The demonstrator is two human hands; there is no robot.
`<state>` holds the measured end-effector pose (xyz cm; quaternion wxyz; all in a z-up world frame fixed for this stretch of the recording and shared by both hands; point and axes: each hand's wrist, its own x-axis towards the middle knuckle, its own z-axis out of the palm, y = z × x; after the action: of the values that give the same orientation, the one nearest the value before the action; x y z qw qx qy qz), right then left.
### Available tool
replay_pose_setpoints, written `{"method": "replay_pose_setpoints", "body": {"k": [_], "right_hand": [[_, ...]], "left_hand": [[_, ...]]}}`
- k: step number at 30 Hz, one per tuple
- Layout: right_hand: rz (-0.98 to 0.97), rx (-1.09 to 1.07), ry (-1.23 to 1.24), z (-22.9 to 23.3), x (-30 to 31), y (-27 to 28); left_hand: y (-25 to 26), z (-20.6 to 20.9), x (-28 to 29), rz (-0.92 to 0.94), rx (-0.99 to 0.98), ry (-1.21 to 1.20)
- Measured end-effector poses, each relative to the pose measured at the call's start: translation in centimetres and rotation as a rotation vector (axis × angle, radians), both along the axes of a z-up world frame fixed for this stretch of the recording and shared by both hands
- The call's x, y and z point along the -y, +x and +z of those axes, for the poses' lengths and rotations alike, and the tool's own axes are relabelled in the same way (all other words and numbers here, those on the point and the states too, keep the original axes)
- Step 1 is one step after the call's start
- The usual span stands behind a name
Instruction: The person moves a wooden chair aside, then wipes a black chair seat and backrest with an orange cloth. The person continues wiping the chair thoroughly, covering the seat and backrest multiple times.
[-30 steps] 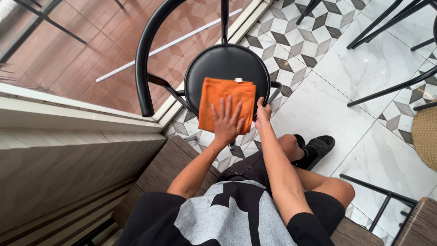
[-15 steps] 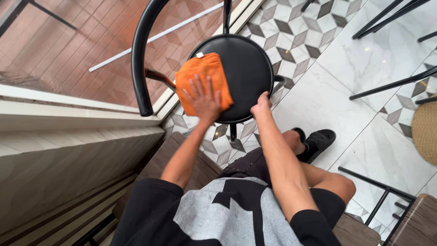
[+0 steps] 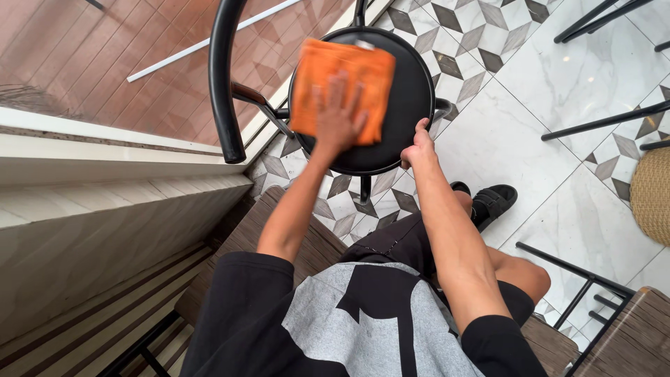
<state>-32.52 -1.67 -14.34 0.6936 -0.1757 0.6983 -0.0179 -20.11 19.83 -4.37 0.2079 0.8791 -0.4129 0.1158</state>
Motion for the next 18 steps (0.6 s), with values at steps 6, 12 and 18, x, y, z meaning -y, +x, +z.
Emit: {"method": "replay_pose_setpoints", "body": {"k": [6,12,18], "right_hand": [[0.06,-0.054,0.016,2.8,-0.3,0.3],[-0.123,-0.054,-0.186,0.4,-1.1,1.1],[-0.212,0.369,0.047,-2.6,0.3,0.6]], "left_hand": [[-0.1,-0.1,-4.4,0.388,-0.115,-0.061],[-7.3,0.8,-1.5,0.238,-0.086,-0.081],[-7.6,1.6,3.2,-0.035,-0.096,0.028]]}}
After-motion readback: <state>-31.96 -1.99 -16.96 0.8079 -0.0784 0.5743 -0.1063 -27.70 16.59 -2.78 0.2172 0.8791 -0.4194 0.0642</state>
